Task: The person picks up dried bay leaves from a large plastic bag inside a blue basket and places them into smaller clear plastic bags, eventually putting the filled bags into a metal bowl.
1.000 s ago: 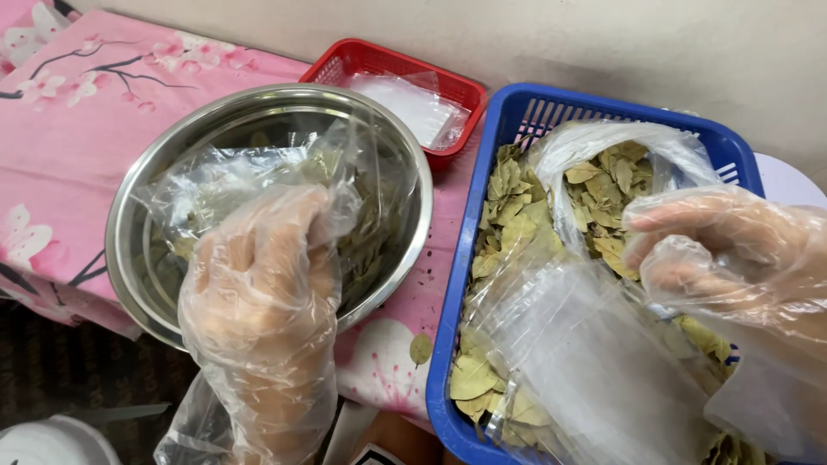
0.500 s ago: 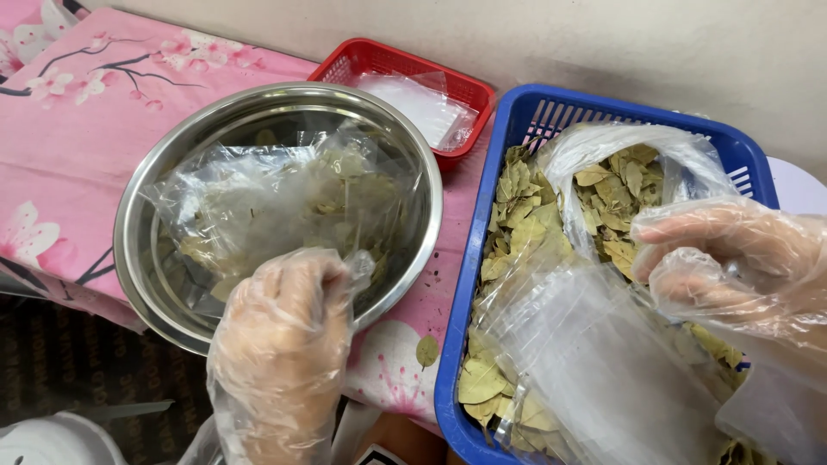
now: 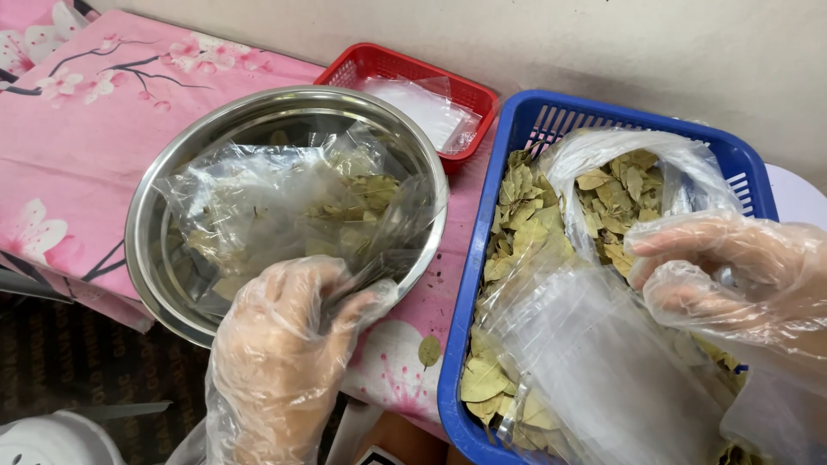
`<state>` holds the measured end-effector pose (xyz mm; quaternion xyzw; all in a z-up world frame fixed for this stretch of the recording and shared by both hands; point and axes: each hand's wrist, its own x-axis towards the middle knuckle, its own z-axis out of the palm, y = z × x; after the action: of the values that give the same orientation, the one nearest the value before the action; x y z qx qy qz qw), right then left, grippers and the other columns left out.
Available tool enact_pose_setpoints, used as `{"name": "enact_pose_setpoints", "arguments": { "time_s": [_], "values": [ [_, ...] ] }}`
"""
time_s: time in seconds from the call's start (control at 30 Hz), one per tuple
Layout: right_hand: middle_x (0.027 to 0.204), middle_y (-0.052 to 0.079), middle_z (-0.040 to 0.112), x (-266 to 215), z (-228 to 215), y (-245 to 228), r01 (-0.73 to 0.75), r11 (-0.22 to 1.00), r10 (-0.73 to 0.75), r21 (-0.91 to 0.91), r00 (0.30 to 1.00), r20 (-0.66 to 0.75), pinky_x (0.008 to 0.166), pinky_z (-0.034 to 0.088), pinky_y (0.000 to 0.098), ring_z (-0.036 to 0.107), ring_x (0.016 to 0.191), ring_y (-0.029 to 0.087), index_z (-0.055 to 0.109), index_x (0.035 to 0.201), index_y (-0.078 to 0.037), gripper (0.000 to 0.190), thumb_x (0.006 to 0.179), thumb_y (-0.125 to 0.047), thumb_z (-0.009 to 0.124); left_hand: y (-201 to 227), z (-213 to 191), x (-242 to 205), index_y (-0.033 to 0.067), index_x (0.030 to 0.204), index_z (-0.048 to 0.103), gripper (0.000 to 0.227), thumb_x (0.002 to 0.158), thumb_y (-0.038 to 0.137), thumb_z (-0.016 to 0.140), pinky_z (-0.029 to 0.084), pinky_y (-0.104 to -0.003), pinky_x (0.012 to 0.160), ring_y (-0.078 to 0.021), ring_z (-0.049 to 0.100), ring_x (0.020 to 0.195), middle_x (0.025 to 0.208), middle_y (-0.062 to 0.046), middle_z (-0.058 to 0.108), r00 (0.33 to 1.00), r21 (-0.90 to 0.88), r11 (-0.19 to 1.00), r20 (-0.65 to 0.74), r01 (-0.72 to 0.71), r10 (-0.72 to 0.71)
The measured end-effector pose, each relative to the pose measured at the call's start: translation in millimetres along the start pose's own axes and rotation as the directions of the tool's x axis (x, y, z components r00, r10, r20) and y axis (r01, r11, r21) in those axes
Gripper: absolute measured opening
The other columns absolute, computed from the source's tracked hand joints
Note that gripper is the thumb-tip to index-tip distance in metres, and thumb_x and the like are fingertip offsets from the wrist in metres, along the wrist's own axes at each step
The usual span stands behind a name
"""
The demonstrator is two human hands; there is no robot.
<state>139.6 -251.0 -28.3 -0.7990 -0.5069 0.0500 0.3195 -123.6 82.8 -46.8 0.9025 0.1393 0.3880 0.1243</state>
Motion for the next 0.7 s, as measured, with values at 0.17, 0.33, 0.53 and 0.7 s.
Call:
{"name": "enact_pose_setpoints", "arguments": {
  "time_s": [0.17, 0.33, 0.53, 0.7],
  "values": [
    [0.092, 0.000, 0.086, 2.7, 1.8, -41.2, -0.203, 0.979, 0.205, 0.032, 0.975, -0.085, 0.056, 0.053, 0.0235, 0.071, 0.064, 0.010, 0.081, 0.111, -0.018, 0.038, 0.074, -0.012, 0.081, 21.2, -8.7, 5.4, 0.0151, 0.108, 0.067, 0.045, 0.093, 0.057, 0.073, 0.052, -0.040, 0.084, -0.0234, 0.070, 0.098, 0.108, -0.001, 0.073, 0.984, 0.232, 0.967, -0.116, -0.109, 0.138],
    [0.121, 0.002, 0.080, 2.8, 0.0, -34.1, -0.107, 0.965, 0.118, -0.240, 0.993, 0.028, 0.075, 0.066, 0.0223, 0.081, 0.095, 0.013, 0.076, 0.120, -0.022, 0.056, 0.065, -0.029, 0.087, 41.6, -9.5, 8.9, 0.0101, 0.111, 0.066, 0.053, 0.093, 0.058, 0.079, 0.054, -0.045, 0.088, -0.0276, 0.071, 0.105, 0.113, -0.009, 0.067, 0.947, 0.223, 0.963, -0.247, -0.151, 0.206],
    [0.110, -0.008, 0.087, 18.8, 5.4, -61.3, -0.798, 0.541, 0.834, -0.266, 0.549, 0.050, 0.095, 0.058, 0.0241, 0.080, 0.100, 0.011, 0.082, 0.122, -0.033, 0.051, 0.073, -0.023, 0.092, 84.0, -0.7, 32.7, 0.0228, 0.101, 0.070, 0.017, 0.098, 0.038, 0.062, 0.056, -0.035, 0.085, -0.0146, 0.075, 0.089, 0.101, 0.001, 0.068, 0.849, -0.038, 0.919, -0.398, -0.393, 0.347],
    [0.092, -0.005, 0.082, 0.6, 2.8, -34.1, -0.127, 0.948, 0.135, -0.290, 0.991, 0.007, 0.072, 0.065, 0.0239, 0.079, 0.077, 0.010, 0.076, 0.113, -0.024, 0.054, 0.064, -0.046, 0.087, 67.3, 24.6, 32.3, 0.0194, 0.132, 0.056, 0.066, 0.093, 0.073, 0.060, 0.053, -0.054, 0.099, -0.0273, 0.059, 0.120, 0.139, -0.012, 0.056, 0.990, 0.319, 0.937, 0.052, -0.144, 0.134]
  ]
}}
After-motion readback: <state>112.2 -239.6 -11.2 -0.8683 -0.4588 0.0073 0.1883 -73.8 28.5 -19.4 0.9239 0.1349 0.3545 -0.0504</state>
